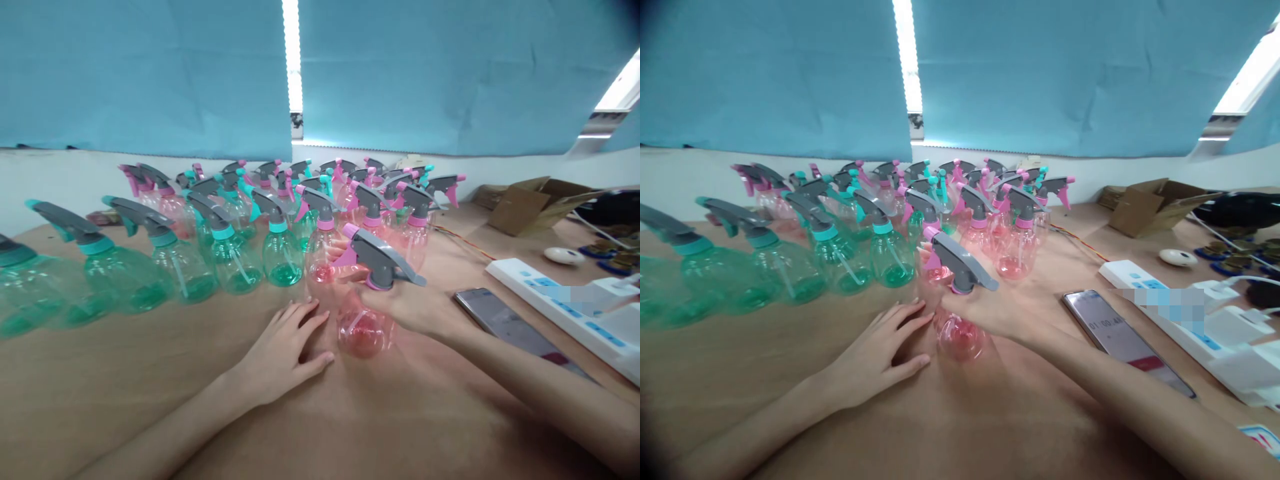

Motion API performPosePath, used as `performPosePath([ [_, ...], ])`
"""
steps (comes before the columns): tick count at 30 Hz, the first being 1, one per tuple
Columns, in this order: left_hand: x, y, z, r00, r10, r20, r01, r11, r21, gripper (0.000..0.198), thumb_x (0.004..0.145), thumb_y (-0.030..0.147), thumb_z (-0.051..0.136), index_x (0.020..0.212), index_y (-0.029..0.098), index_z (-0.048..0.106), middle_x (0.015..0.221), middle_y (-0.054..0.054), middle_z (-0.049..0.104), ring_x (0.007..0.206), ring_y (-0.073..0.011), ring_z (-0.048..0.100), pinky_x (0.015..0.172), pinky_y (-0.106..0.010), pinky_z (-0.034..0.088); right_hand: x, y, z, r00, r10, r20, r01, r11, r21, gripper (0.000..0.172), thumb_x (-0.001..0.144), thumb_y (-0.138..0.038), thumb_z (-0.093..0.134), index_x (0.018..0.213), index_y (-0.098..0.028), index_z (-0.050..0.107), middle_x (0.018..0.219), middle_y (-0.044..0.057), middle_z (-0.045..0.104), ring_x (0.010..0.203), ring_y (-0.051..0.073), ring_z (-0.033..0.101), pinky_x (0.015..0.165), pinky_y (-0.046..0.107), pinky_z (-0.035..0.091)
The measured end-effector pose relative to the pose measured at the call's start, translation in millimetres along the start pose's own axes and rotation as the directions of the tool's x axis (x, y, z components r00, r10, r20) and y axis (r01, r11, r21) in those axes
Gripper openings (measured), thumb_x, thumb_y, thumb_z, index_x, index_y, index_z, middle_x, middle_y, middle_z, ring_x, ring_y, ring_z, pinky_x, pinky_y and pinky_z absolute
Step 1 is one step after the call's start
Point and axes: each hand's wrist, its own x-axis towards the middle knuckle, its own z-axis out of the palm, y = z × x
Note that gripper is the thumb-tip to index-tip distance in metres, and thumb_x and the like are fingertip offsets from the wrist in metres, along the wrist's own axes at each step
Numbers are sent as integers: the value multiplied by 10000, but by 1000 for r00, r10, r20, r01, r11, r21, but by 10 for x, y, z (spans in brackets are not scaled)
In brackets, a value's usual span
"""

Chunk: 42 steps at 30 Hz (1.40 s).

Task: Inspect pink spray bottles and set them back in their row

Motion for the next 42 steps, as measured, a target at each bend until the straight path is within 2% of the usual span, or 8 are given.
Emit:
performPosePath([
  [4, -4, -2, -1, 1000, -7, 14, 7, 1000, 2, 573, 921, 529, 480, 1382, 192, 434, 1464, -125, 368, 1340, -304, 314, 1066, -503, 287, -4, 23, 6, 999, 41, 6, -41, 999, -2, 127, 713, -297, 549, 809, -249, 616, 809, 16, 651, 785, 228, 601, 616, 336, 456],
  [11, 5, -6, -4, 1000, 2, -6, -2, 1000, -5, 561, 918, 520, 492, 1378, 204, 437, 1457, -120, 379, 1332, -311, 326, 1061, -504, 291, -24, 41, 13, 1000, 22, -9, -22, 1000, 12, 138, 715, -301, 560, 829, -267, 630, 751, -1, 649, 744, 220, 597, 582, 327, 444],
  [17, 5, 3, -15, 1000, -1, -2, 1, 1000, -1, 560, 918, 524, 490, 1378, 209, 437, 1458, -120, 378, 1333, -311, 325, 1062, -505, 289, -26, -11, -19, 999, 44, 8, -44, 999, -9, 85, 716, -274, 541, 756, -259, 614, 774, 2, 660, 745, 221, 589, 560, 327, 441],
  [22, 7, 2, -15, 1000, -4, -2, 4, 1000, -15, 555, 915, 509, 504, 1374, 202, 444, 1454, -124, 384, 1328, -318, 333, 1063, -504, 287, -12, 1, -12, 998, 43, 38, -44, 998, 33, 94, 698, -226, 527, 756, -236, 600, 837, 13, 666, 816, 225, 590, 642, 355, 466],
  [30, 2, 1, -12, 1000, -6, -4, 6, 1000, -28, 557, 911, 508, 510, 1372, 201, 449, 1452, -122, 384, 1324, -323, 334, 1056, -503, 299, -9, 42, -2, 999, -8, 48, 5, 998, 61, 122, 706, -247, 520, 790, -235, 607, 930, 24, 672, 939, 254, 591, 727, 389, 480],
  [35, -3, -13, 1, 1000, 7, -14, -7, 1000, -23, 561, 917, 519, 495, 1385, 216, 427, 1460, -114, 375, 1332, -311, 325, 1059, -500, 294, -1, 52, -4, 999, -9, 52, 6, 999, 53, 83, 704, -285, 498, 724, -245, 568, 777, 22, 638, 930, 266, 598, 731, 408, 489],
  [38, -2, -12, -4, 1000, 5, -9, -5, 1000, -23, 564, 918, 518, 495, 1383, 206, 429, 1459, -121, 376, 1333, -311, 323, 1066, -505, 280, 2, 34, -13, 998, -3, 70, 0, 999, 34, 96, 690, -275, 484, 718, -247, 572, 756, 27, 626, 906, 260, 602, 747, 416, 485],
  [42, -3, -12, -5, 1000, 3, -7, -3, 1000, -24, 554, 916, 508, 503, 1382, 216, 432, 1460, -117, 375, 1334, -310, 324, 1064, -503, 286, 2, 8, -26, 998, -2, 58, 1, 1000, 15, 90, 666, -270, 479, 686, -250, 565, 726, 20, 622, 806, 235, 606, 664, 370, 490],
])
